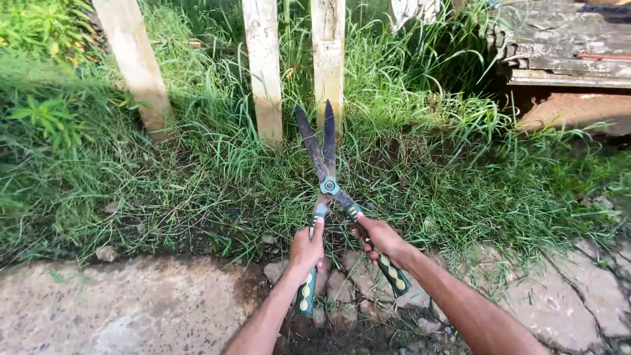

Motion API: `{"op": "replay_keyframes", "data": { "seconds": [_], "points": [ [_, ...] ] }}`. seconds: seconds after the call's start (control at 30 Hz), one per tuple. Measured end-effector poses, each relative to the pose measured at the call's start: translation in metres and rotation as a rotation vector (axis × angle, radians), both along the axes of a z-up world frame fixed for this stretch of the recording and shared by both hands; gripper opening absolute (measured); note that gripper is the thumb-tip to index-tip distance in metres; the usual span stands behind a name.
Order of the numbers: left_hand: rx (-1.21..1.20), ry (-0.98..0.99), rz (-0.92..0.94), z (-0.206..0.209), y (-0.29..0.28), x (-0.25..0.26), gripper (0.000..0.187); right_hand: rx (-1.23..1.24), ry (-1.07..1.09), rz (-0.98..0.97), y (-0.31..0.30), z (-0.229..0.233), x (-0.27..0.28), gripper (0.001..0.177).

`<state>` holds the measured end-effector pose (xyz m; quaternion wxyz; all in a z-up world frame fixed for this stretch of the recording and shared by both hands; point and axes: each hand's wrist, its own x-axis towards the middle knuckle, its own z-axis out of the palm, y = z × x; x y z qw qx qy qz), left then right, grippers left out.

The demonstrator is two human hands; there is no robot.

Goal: Trim grass and weeds around wooden posts using garden shears.

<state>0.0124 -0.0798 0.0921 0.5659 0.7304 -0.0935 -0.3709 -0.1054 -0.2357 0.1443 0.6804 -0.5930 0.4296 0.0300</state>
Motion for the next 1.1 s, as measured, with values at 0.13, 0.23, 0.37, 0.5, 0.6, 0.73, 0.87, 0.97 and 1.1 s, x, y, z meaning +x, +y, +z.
{"op": "replay_keyframes", "data": {
  "seconds": [0.13,0.23,0.37,0.5,0.6,0.73,0.87,0.97,1.1],
  "points": [
    [-0.028,-0.018,-0.082,0.019,0.011,0.027,0.044,-0.085,0.038,-0.029,0.012,0.011,0.017,0.052],
    [-0.065,-0.054,-0.171,0.027,0.018,0.044,0.045,-0.167,0.055,-0.082,0.028,0.032,0.025,0.052],
    [-0.11,-0.029,-0.236,0.046,0.018,0.062,0.046,-0.244,0.091,-0.151,0.038,0.052,0.04,0.051],
    [-0.171,0.005,-0.274,0.039,0.016,0.086,0.049,-0.271,0.109,-0.206,0.05,0.056,0.059,0.054],
    [-0.154,0.03,-0.289,0.034,0.026,0.098,0.051,-0.246,0.147,-0.263,0.066,0.034,0.075,0.051],
    [-0.15,0.026,-0.28,-0.007,0.035,0.1,0.048,-0.194,0.158,-0.309,0.086,0.006,0.086,0.048],
    [-0.1,0.068,-0.234,-0.029,0.045,0.105,0.051,-0.143,0.161,-0.281,0.093,-0.006,0.087,0.048],
    [-0.015,0.039,-0.298,-0.056,0.052,0.108,0.052,-0.096,0.19,-0.23,0.085,-0.033,0.073,0.047],
    [0.046,0.014,-0.375,-0.059,0.064,0.121,0.046,-0.024,0.192,-0.135,0.069,-0.047,0.057,0.045]
  ]
}}
